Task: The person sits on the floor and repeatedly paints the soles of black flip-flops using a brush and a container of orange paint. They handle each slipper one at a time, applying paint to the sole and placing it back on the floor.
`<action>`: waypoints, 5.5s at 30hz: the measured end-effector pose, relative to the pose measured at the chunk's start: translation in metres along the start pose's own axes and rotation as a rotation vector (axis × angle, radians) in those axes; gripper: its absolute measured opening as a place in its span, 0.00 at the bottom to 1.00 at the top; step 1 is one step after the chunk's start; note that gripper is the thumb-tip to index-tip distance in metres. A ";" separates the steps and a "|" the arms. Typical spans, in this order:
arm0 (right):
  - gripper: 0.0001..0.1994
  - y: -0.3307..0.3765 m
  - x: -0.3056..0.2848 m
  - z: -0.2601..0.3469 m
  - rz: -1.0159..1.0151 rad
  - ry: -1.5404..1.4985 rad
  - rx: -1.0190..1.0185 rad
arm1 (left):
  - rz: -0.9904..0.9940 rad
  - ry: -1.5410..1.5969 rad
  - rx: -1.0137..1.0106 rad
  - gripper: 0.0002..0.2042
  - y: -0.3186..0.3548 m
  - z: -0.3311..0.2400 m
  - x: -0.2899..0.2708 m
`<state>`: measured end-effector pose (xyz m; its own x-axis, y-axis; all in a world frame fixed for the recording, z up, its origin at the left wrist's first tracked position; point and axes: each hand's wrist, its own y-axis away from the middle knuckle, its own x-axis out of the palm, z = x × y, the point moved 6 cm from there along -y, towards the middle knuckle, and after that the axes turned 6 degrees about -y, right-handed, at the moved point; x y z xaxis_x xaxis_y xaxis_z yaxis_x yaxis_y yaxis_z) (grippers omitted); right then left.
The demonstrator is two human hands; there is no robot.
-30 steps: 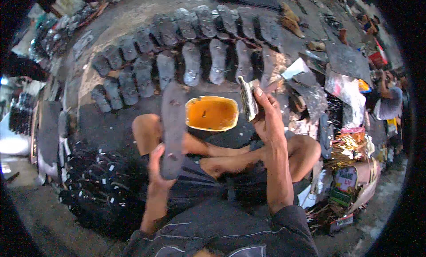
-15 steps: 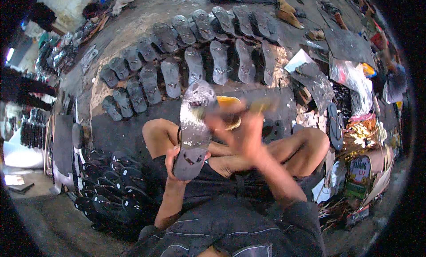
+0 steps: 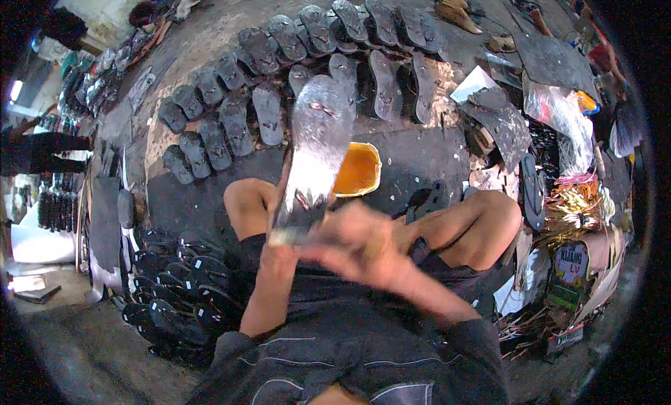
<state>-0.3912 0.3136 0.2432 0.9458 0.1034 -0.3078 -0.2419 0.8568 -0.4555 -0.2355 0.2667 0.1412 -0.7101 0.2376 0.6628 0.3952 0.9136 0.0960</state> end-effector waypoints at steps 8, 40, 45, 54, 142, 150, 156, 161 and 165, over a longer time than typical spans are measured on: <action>0.16 -0.022 -0.005 -0.017 -0.271 0.086 0.191 | 0.111 0.111 0.021 0.26 -0.022 -0.008 0.026; 0.16 -0.032 -0.094 -0.180 -0.837 0.078 0.581 | -0.641 -0.210 0.280 0.17 -0.331 -0.253 -0.372; 0.21 -0.013 -0.081 -0.210 -0.787 0.047 0.707 | -1.031 -0.162 0.209 0.21 -0.399 -0.174 -0.415; 0.33 -0.001 -0.089 -0.179 -0.636 0.688 0.884 | -0.865 -0.884 0.557 0.08 -0.058 -0.124 -0.155; 0.10 -0.046 0.033 0.008 0.121 0.198 0.003 | -0.216 0.103 0.335 0.26 -0.032 -0.047 -0.032; 0.09 -0.034 -0.106 -0.141 -0.890 0.037 0.490 | -0.537 -0.296 0.486 0.16 -0.197 -0.348 -0.241; 0.14 -0.004 -0.076 -0.223 -0.756 0.172 0.680 | -0.830 0.005 0.250 0.18 -0.313 -0.272 -0.472; 0.27 -0.014 -0.076 -0.210 -0.690 0.309 0.857 | -1.060 -0.354 0.268 0.20 -0.281 -0.226 -0.457; 0.34 0.028 -0.114 -0.215 -0.648 0.665 0.823 | -0.940 -0.985 0.570 0.14 -0.119 -0.186 -0.276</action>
<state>-0.5520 0.2170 0.0858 0.4884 -0.5277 -0.6950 0.6641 0.7414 -0.0962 0.0221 0.0315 0.0844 -0.7633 -0.5920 -0.2586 -0.5361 0.8038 -0.2579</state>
